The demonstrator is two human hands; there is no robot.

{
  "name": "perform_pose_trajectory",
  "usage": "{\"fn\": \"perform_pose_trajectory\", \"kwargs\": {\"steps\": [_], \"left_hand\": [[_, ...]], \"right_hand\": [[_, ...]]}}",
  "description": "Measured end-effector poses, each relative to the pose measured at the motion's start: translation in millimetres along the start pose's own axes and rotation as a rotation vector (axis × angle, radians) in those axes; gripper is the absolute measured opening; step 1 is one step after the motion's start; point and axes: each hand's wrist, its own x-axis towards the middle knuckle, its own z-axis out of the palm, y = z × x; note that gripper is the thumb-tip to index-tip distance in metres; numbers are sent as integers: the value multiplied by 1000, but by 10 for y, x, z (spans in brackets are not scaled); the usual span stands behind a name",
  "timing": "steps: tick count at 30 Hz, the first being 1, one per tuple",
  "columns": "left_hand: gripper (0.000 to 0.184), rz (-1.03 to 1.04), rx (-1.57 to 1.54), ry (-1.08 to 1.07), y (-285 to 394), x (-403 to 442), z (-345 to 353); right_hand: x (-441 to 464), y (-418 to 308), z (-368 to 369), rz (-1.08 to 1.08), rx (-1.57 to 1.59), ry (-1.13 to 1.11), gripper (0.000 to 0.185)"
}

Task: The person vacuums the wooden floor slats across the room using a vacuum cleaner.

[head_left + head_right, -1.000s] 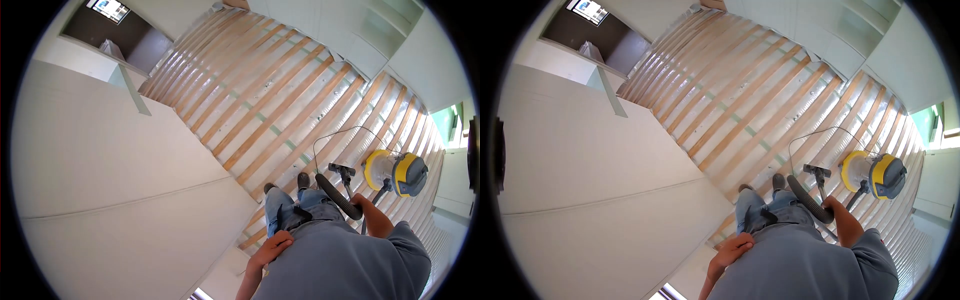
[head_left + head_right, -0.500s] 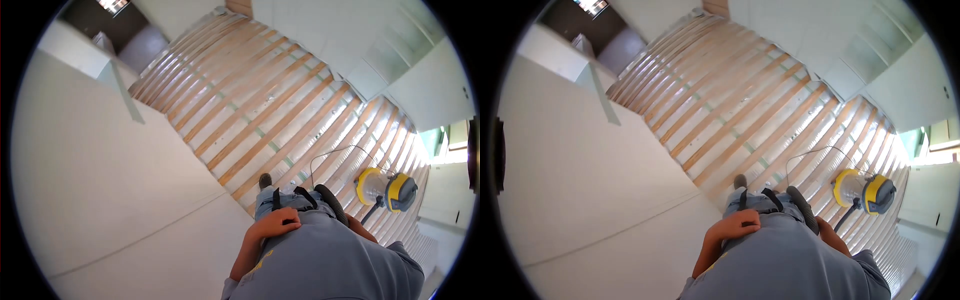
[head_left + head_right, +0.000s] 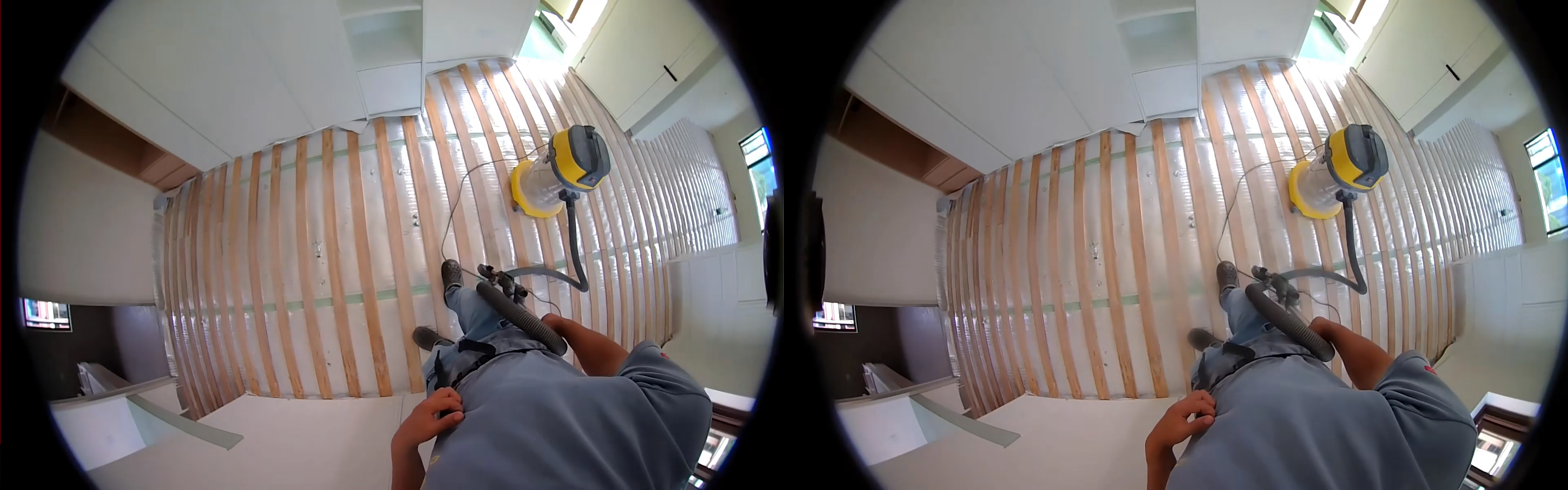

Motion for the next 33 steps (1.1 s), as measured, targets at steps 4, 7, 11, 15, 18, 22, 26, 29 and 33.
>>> {"fn": "perform_pose_trajectory", "kwargs": {"steps": [4,7,11,15,18,22,26,29,33], "left_hand": [[29,-151,-34,1,293,557,-197],[34,-85,139,12,692,1137,-244],[32,-146,114,13,730,1327,-463],[33,-200,172,-12,1036,1569,-597],[29,-243,123,22,1357,2149,-605],[24,-263,167,-96,1552,2706,-739],[24,-251,134,-199,1652,2988,-1118],[26,-472,-34,-234,1799,3367,-1497],[22,-251,239,-119,1725,4198,-1996]], "right_hand": [[309,155,-240,30,89,-61,48],[536,93,-477,29,155,-84,48],[727,-5,-662,28,261,-108,48],[885,-106,-921,23,313,-123,48],[839,-221,-1288,34,328,-104,47],[719,-297,-1719,-76,150,19,46],[636,-241,-2008,-9,243,104,43],[493,-224,-2275,-84,202,302,49],[341,-387,-2872,-61,204,353,56]]}}
